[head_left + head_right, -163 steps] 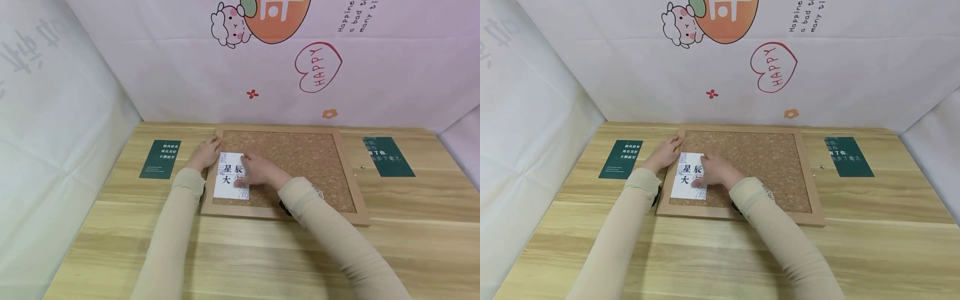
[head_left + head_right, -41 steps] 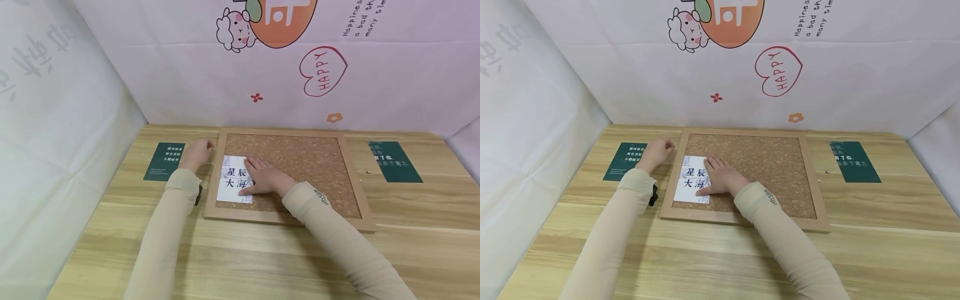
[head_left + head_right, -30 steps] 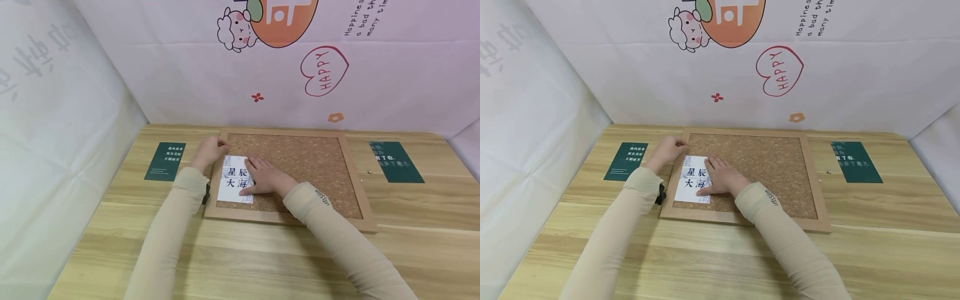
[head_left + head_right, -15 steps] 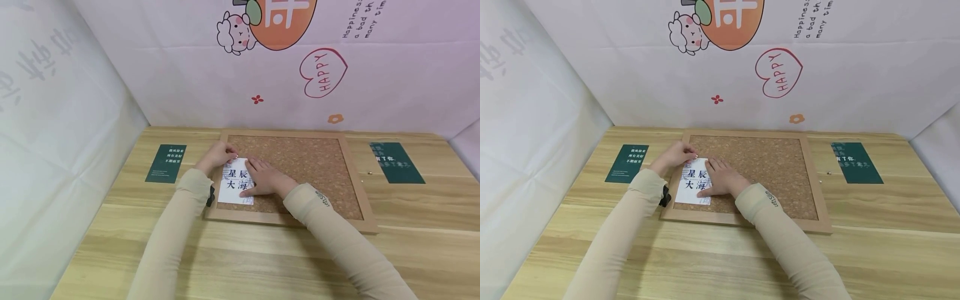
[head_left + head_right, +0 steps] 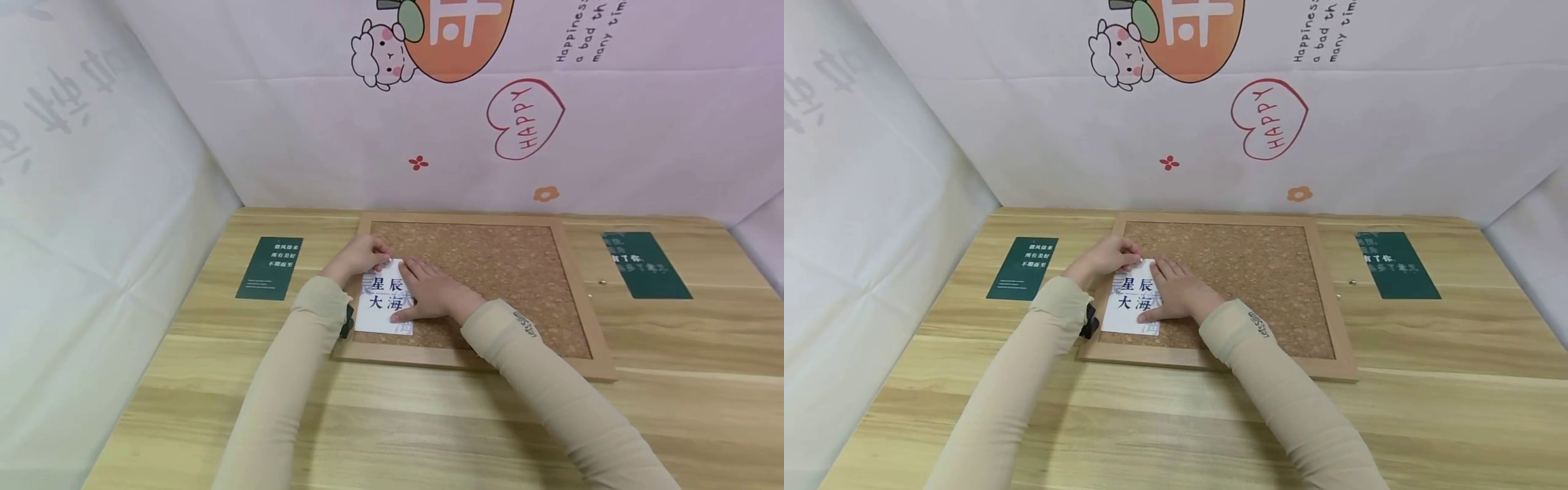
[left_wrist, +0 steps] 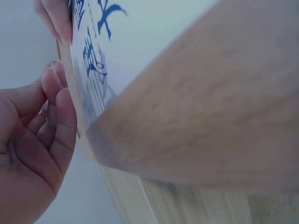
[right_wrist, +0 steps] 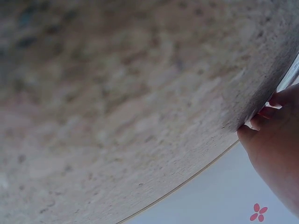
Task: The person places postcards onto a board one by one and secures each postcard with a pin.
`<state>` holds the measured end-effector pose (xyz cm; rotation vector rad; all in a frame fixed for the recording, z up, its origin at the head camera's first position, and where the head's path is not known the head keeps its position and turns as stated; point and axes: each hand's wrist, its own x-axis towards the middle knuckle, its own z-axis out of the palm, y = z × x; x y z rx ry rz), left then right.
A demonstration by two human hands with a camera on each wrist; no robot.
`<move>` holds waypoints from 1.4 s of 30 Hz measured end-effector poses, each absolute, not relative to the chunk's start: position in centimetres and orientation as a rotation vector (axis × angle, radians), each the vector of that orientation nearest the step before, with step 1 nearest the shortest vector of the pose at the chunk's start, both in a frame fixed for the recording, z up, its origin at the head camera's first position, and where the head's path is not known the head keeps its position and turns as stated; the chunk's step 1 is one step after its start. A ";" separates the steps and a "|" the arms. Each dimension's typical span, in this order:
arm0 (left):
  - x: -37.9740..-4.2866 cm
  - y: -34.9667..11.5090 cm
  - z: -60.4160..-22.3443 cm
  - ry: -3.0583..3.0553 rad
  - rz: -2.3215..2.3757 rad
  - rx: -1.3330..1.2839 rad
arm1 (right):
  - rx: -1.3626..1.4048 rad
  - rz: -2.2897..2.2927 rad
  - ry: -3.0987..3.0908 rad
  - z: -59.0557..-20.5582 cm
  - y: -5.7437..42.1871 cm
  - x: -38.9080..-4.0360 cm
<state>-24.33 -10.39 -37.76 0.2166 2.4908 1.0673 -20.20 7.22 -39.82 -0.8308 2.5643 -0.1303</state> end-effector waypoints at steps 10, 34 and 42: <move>-24.2 -10.2 -37.8 2.507 1.015 0.233 | -0.837 -0.131 2.564 -39.9 7.2 -20.3; -23.9 -9.8 -38.3 2.553 0.994 0.131 | -0.808 -0.132 2.548 -39.5 7.1 -19.8; -24.1 -10.2 -38.5 2.525 1.039 0.080 | -0.811 -0.157 2.550 -39.5 7.1 -19.9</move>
